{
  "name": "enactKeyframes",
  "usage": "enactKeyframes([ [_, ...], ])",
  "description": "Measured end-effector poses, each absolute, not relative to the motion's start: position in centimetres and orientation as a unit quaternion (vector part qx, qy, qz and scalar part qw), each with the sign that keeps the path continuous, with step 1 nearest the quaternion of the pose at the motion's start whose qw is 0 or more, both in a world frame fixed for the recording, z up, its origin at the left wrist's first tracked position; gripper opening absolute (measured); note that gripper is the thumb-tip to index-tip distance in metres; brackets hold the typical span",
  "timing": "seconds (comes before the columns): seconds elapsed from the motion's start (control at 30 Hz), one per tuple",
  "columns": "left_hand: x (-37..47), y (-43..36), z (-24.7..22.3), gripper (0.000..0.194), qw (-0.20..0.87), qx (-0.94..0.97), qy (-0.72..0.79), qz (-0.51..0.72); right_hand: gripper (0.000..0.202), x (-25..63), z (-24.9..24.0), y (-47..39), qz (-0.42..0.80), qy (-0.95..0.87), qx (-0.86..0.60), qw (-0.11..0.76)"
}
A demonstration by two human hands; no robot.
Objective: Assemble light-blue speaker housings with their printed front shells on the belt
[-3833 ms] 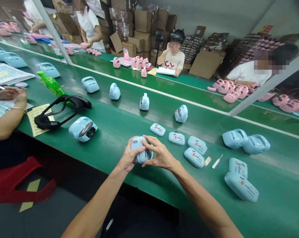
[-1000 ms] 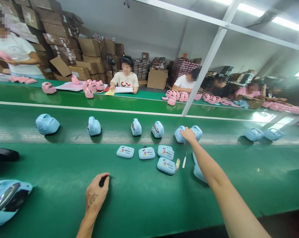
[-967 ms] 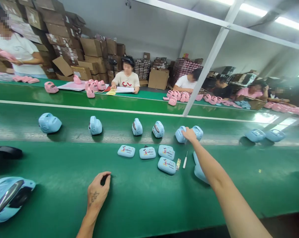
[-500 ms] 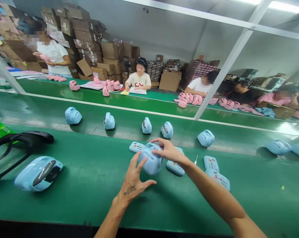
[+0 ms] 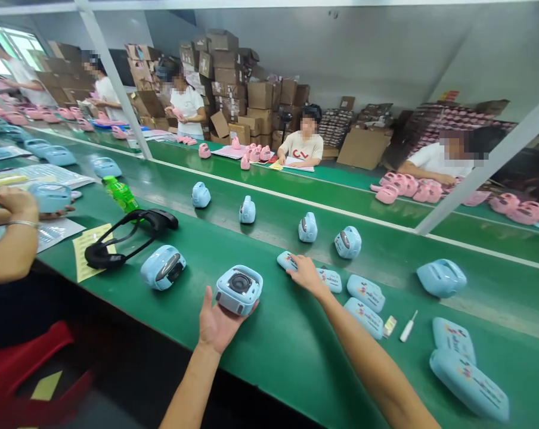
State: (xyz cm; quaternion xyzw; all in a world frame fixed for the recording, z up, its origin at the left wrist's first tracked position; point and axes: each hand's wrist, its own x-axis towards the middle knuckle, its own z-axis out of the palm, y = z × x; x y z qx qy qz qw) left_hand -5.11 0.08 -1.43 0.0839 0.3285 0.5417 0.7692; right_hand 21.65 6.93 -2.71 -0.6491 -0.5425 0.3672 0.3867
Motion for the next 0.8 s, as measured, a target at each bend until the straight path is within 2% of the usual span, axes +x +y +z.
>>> enactKeyframes([
  [0.13,-4.9,0.7,-1.3,0.042,0.743,0.061,0.331,0.578,0.054,20.8,-2.5,5.3,0.465,-0.503,-0.597,0.418],
  [0.23,-3.6,1.0,-1.0,0.041,0.706,0.042,0.387,0.592,0.059,19.0,-1.9,3.3,0.634,-0.411,-0.449,0.477],
  [0.3,-2.8,1.0,-0.7,0.041,0.689,0.063,0.414,0.591,0.056,17.8,-1.5,2.2,0.7,-0.354,-0.366,0.501],
  [0.37,-2.2,0.8,-0.5,0.044,0.679,0.107,0.424,0.589,0.053,16.6,-1.1,1.2,0.673,-0.373,-0.365,0.524],
  [0.43,-1.9,0.6,-0.4,0.051,0.672,0.153,0.427,0.585,0.054,15.7,-0.9,0.5,0.596,-0.442,-0.401,0.537],
  [0.6,-1.9,0.2,-0.2,0.074,0.665,0.203,0.425,0.579,0.057,14.2,-1.1,-0.8,0.414,-0.607,-0.463,0.495],
  [0.8,-2.2,-0.1,0.1,0.09,0.649,0.249,0.434,0.574,0.056,13.6,-1.8,-1.4,0.339,-0.658,-0.459,0.491],
])
